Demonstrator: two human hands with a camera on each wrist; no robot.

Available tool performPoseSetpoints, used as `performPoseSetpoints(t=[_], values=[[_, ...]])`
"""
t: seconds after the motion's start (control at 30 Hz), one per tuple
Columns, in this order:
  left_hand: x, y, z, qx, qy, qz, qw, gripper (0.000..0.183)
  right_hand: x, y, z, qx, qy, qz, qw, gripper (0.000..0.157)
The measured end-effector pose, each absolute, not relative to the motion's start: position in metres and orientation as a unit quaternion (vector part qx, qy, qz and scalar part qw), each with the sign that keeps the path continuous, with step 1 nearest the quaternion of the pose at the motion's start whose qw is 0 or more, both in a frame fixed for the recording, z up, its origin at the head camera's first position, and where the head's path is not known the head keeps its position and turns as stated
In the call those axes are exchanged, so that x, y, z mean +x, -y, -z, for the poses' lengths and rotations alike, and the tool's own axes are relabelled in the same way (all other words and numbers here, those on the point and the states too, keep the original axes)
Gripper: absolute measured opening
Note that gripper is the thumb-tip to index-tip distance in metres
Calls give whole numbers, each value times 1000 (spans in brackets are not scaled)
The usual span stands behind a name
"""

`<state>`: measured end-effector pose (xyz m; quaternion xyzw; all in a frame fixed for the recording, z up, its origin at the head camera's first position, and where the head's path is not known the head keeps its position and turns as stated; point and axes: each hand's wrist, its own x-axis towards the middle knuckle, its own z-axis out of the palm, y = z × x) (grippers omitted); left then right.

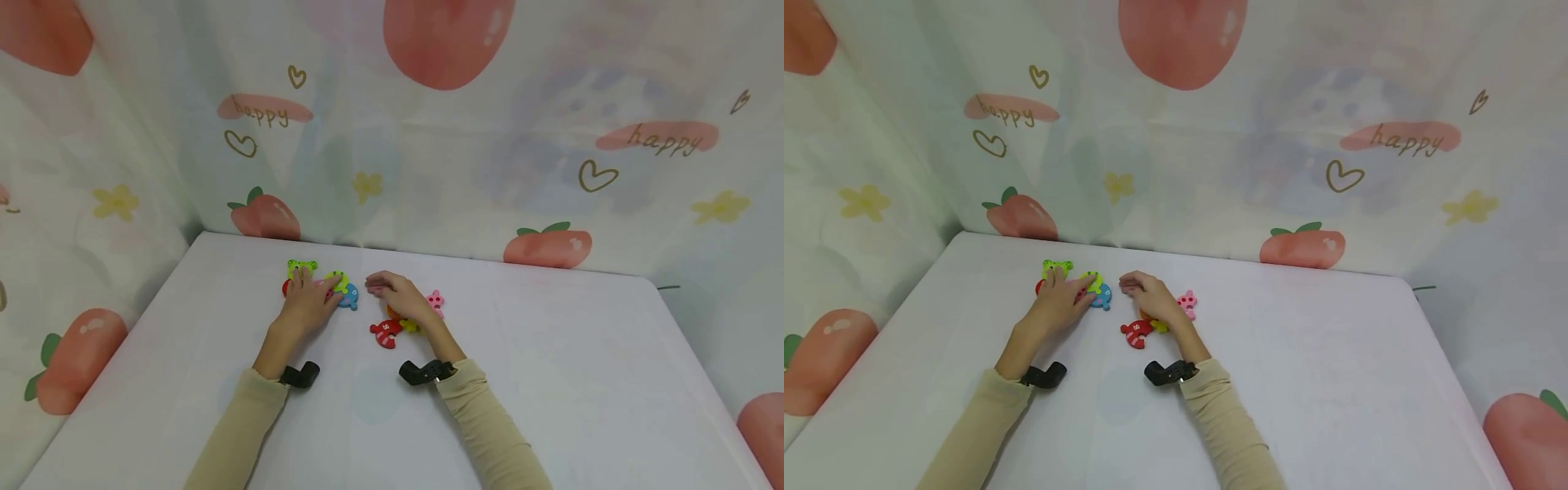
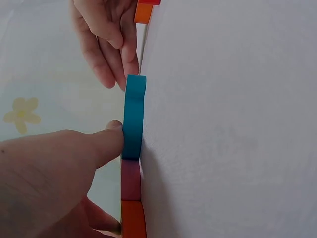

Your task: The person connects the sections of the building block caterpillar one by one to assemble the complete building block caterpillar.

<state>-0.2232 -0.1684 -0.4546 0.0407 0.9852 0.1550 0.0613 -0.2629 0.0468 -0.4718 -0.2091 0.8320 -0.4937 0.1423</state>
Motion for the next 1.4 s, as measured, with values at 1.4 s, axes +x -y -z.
performPoseSetpoints(t=[1.4], values=[[-222, 170, 454, 50, -984, -157, 64, 52, -146, -177, 443, -385, -907, 158, 62, 27]])
